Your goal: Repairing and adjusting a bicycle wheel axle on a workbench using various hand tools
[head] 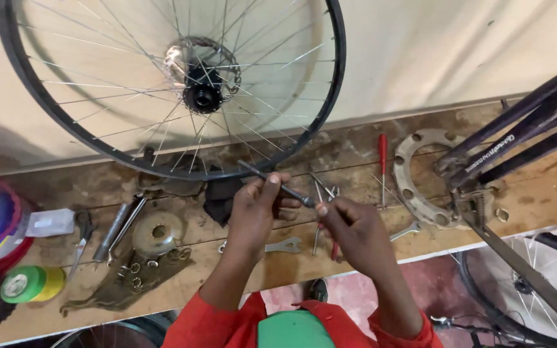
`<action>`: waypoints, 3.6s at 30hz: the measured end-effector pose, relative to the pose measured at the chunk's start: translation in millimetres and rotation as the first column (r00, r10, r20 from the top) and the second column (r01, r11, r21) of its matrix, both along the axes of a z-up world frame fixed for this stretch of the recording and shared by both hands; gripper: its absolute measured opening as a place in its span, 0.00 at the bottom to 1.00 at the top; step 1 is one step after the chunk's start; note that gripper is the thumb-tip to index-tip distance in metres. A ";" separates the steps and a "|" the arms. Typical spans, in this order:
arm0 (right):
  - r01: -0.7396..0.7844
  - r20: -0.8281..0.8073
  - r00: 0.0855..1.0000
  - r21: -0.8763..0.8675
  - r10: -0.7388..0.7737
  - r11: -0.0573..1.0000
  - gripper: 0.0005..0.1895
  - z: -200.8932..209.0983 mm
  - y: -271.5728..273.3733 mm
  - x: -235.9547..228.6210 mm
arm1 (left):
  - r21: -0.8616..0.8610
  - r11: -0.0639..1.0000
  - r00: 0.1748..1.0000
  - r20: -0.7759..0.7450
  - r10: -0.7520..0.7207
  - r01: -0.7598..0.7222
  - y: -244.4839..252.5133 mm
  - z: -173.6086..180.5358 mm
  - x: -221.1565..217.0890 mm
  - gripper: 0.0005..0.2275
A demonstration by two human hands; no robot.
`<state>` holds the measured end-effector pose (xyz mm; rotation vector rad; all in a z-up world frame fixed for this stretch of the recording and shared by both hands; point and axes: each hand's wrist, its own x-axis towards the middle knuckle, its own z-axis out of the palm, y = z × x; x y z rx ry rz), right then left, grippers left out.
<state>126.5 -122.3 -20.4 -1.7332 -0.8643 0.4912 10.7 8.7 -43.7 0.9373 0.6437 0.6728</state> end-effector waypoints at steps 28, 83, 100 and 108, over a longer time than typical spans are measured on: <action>0.402 0.235 0.915 -0.445 -0.329 0.800 0.09 -170.5 -22.4 71.2 | 0.455 0.774 0.708 -0.706 0.014 0.439 25.3 -173.0 87.0 0.19; 0.096 -0.463 0.879 0.405 0.113 0.909 0.08 -2.1 15.3 52.2 | 0.405 0.786 0.872 -0.063 -0.486 0.467 -31.2 54.6 19.4 0.14; 0.201 -0.481 0.876 0.330 -0.019 0.922 0.06 -10.7 16.8 50.5 | 0.425 0.824 0.925 -0.224 -0.306 0.375 -29.8 35.6 21.7 0.08; 0.240 -0.486 0.869 0.251 -0.093 0.938 0.08 -26.4 10.8 58.1 | 0.396 0.823 0.909 -0.268 -0.320 0.407 -25.6 25.4 24.4 0.09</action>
